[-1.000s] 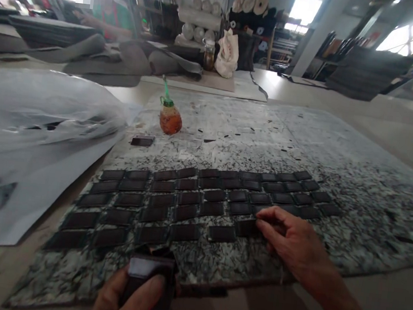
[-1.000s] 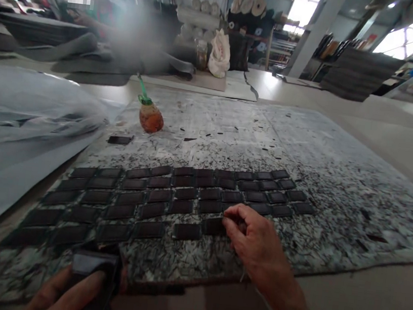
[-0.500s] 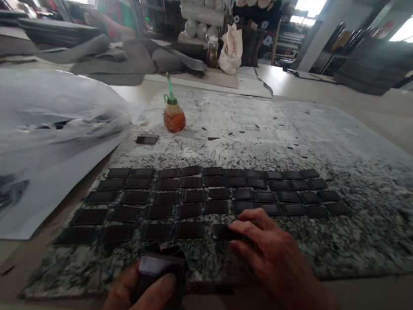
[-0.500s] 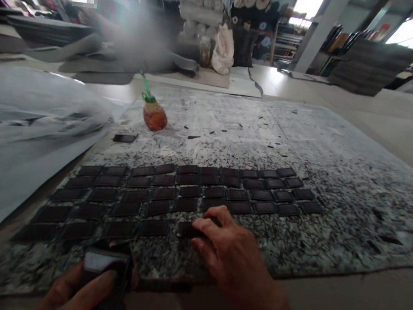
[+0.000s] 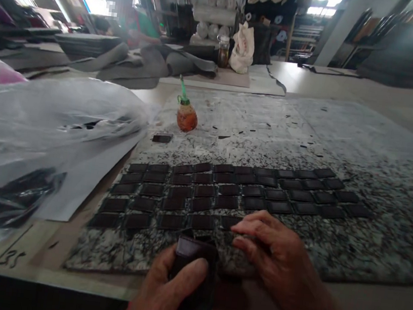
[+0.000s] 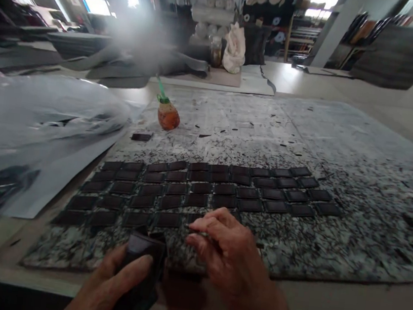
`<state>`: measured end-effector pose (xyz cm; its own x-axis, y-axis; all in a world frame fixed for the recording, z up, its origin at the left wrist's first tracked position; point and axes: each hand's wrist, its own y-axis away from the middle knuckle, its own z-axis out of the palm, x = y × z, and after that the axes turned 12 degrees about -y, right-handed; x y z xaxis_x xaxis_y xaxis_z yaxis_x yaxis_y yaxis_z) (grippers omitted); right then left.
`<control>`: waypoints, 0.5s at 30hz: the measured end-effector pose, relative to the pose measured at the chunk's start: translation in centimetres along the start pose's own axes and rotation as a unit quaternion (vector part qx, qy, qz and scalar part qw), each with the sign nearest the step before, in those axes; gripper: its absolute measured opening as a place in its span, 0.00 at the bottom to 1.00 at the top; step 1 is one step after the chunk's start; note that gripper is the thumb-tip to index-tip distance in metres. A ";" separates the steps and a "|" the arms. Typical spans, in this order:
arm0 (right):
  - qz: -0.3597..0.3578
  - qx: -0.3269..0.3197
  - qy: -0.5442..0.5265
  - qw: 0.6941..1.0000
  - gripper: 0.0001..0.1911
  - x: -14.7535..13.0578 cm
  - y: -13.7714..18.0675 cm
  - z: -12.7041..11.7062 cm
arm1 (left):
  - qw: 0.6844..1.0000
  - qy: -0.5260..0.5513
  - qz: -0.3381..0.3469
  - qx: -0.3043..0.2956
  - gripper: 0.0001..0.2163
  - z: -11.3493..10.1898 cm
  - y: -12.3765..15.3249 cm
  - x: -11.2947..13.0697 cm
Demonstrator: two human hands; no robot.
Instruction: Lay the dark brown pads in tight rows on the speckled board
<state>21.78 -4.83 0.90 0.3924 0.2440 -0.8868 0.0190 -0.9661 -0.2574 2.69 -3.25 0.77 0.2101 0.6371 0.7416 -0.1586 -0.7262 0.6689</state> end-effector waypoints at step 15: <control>0.038 -0.019 -0.039 0.998 0.08 -0.9 1.2 -1.2 | 0.989 0.063 0.049 -0.126 0.14 4.4 -0.3 0.0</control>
<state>22.61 -6.30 1.82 0.3205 0.1746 -0.9310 0.0270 -0.9841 -0.1753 6.95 -4.19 0.34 0.0628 0.6062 0.7928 -0.4114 -0.7081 0.5739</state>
